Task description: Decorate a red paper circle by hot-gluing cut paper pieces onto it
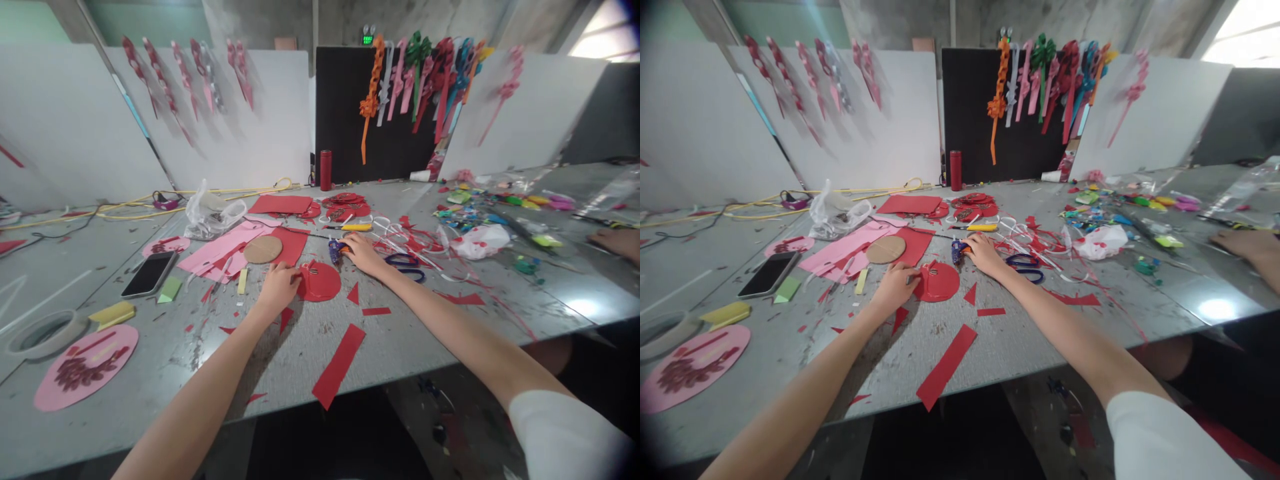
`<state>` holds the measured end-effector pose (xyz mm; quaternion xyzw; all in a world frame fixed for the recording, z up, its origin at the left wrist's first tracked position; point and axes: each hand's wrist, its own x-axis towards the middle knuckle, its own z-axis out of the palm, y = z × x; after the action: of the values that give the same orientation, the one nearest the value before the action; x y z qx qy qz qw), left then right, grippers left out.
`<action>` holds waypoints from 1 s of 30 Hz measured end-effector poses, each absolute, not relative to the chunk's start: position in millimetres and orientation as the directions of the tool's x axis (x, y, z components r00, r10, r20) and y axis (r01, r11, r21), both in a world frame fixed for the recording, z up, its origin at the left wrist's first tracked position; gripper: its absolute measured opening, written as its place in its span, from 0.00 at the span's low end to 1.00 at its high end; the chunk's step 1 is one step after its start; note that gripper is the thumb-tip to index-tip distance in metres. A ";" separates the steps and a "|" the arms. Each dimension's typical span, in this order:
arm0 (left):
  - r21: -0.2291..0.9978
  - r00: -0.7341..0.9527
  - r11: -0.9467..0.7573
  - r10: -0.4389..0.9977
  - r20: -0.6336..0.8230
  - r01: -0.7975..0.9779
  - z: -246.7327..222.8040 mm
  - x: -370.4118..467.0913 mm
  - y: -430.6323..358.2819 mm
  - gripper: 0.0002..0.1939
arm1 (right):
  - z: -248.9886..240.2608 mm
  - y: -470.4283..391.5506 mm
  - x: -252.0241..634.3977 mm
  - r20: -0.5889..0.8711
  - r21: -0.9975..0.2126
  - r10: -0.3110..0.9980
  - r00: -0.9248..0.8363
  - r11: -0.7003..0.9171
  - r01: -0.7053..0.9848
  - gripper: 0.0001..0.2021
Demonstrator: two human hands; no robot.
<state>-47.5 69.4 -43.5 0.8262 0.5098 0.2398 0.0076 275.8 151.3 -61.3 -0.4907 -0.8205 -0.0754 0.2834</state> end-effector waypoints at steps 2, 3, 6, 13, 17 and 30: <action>0.263 0.366 -0.483 0.845 0.390 0.835 -43.7 -47.6 69.8 0.13 | -62.1 151.0 276.7 0.539 -0.155 0.762 -0.359 0.508 0.847 0.20; 0.271 0.367 -0.486 0.845 0.389 0.831 -43.5 -47.7 70.1 0.13 | -62.7 150.6 277.0 0.541 -0.152 0.760 -0.360 0.510 0.847 0.22; 0.309 0.364 -0.495 0.844 0.394 0.812 -40.8 -49.2 71.2 0.15 | -64.5 149.2 276.8 0.540 -0.155 0.758 -0.367 0.518 0.841 0.29; 0.246 0.249 -0.376 0.869 0.427 0.893 -24.3 -68.5 71.8 0.13 | -66.7 149.7 275.9 0.516 -0.197 0.783 -0.347 0.503 0.841 0.33; 0.194 0.157 -0.262 0.888 0.433 0.945 -14.9 -89.5 76.4 0.17 | -66.1 149.1 276.4 0.502 -0.218 0.795 -0.341 0.498 0.840 0.33; 0.207 -0.297 0.221 0.806 0.512 0.953 2.2 -207.9 95.7 0.22 | -64.6 148.5 277.5 0.452 -0.244 0.829 -0.330 0.471 0.848 0.30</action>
<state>-207.9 95.7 2.2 0.5735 0.7668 0.2464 -0.1494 277.5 148.5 -64.6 -0.5141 -0.8152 -0.0180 0.2662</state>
